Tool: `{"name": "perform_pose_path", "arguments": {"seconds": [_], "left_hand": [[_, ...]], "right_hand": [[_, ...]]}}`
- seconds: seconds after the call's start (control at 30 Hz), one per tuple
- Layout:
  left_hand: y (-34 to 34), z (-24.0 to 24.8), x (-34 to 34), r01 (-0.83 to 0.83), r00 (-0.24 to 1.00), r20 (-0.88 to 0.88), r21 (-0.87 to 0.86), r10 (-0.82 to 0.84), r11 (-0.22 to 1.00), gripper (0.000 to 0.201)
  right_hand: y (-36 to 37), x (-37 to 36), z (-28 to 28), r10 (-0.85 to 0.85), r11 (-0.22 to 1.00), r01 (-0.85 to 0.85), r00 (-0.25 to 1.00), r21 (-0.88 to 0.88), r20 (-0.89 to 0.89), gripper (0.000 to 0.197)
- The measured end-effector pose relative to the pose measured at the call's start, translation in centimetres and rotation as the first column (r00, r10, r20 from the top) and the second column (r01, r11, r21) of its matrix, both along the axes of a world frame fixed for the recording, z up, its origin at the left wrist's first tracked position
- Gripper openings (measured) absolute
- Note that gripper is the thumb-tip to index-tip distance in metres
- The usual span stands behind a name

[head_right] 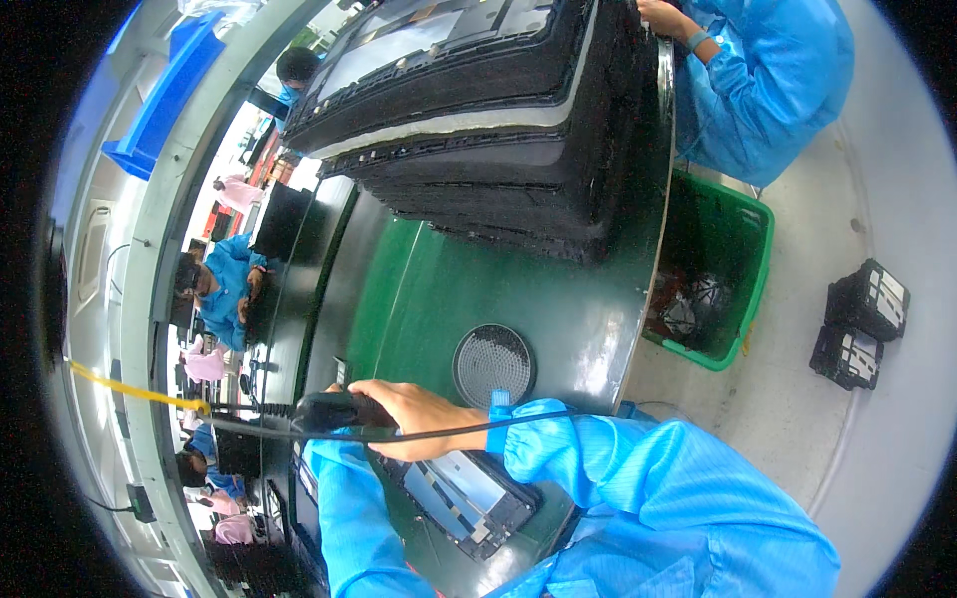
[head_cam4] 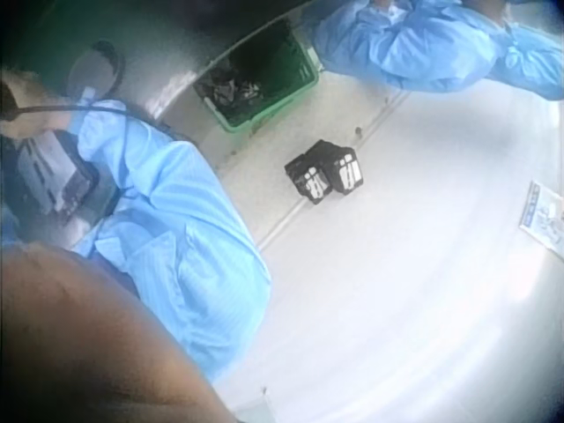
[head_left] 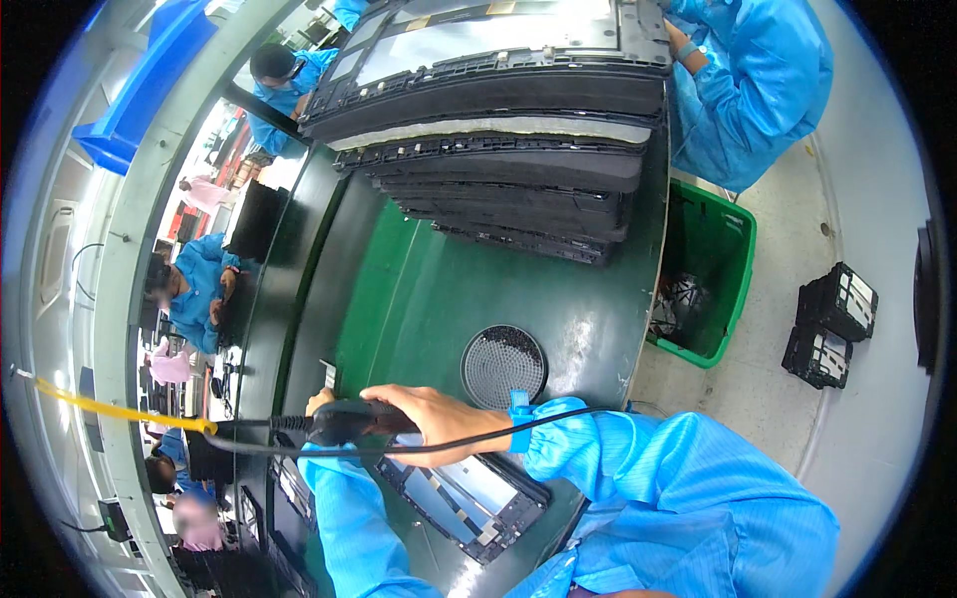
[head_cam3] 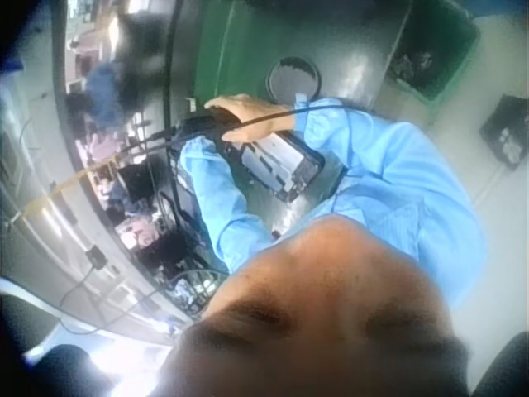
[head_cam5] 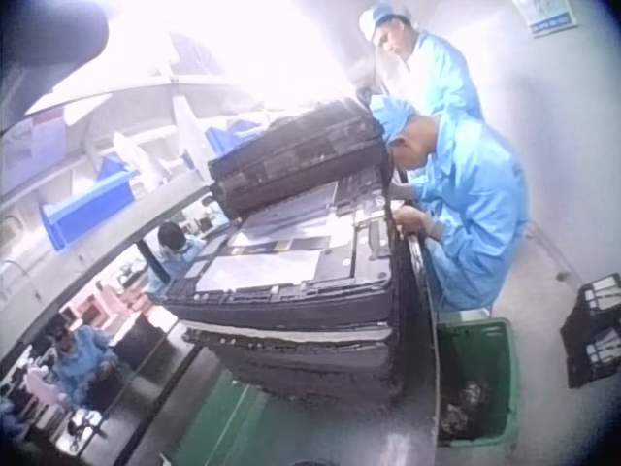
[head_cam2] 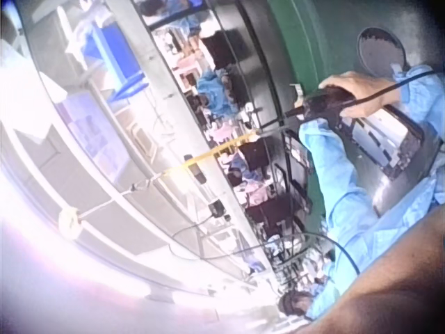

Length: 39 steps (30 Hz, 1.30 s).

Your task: Assembling screen modules into tablet frames using an electric screwdriver on a production line.

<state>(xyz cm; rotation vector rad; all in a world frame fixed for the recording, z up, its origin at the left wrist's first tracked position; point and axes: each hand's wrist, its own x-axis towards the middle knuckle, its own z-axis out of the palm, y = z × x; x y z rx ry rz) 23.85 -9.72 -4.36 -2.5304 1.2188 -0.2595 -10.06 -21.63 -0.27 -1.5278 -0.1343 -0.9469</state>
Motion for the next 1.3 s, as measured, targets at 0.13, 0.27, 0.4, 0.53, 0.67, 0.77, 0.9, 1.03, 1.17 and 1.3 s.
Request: {"name": "perform_pose_path", "arguments": {"seconds": [0.13, 0.27, 0.4, 0.53, 0.67, 0.77, 0.9, 1.03, 1.17, 1.3], "left_hand": [[0.7, 2.5, -4.1, -0.049, 0.981, 0.154, -0.378, 0.115, 0.925, 0.029], [3.9, 9.2, -8.9, 0.078, 0.996, 0.084, -0.691, -0.027, 0.718, 0.03], [7.1, 15.4, -20.1, 0.393, 0.898, 0.162, -0.714, -0.409, 0.58, 0.018], [9.3, 17.5, -28.1, 0.465, 0.781, -0.152, -0.506, -0.605, 0.727, 0.018], [5.0, 16.6, -33.1, 0.555, 0.547, -0.266, -0.594, -0.794, 0.582, 0.027], [2.2, 16.1, -34.7, 0.501, 0.448, -0.22, -0.741, -0.866, 0.447, 0.031], [0.6, 13.3, -36.2, 0.367, 0.35, -0.056, -0.91, -0.935, 0.192, 0.023], [-2.8, 6.2, -41.3, 0.61, 0.237, -0.261, -0.71, -0.936, 0.353, 0.048], [-4.2, 1.7, -44.4, 0.627, 0.509, -0.342, -0.481, -0.79, 0.612, 0.057], [-5.4, -0.4, -44.6, 0.575, 0.601, -0.407, -0.377, -0.688, 0.726, 0.061]], "right_hand": [[-0.2, -0.3, -1.1, -0.164, 0.982, 0.156, 0.983, -0.109, -0.076, 0.082], [1.7, -3.8, -0.3, -0.424, 0.891, 0.41, 0.905, -0.196, -0.034, 0.077], [4.9, -7.7, 1.0, -0.301, 0.923, 0.335, 0.935, -0.189, 0.191, 0.056], [6.5, -10.5, 3.1, -0.016, 1.0, 0.016, 0.999, 0.017, 0.045, 0.061], [6.7, -12.1, 1.5, 0.07, 0.998, -0.069, 0.997, -0.013, 0.031, 0.038], [2.8, -17.6, 1.7, -0.018, 0.998, 0.019, 1.0, 0.059, -0.017, 0.026], [-4.6, -26.0, -0.6, -0.512, 0.814, 0.342, 0.804, 0.47, 0.302, 0.056], [-17.9, -34.5, -2.7, -0.908, 0.382, 0.655, 0.398, 0.652, 0.132, 0.029], [-29.7, -35.6, -3.4, -0.957, 0.208, 0.854, 0.278, 0.476, -0.08, 0.024], [-40.7, -33.9, -3.1, -0.966, 0.132, 0.914, 0.206, 0.384, -0.159, 0.025]]}}
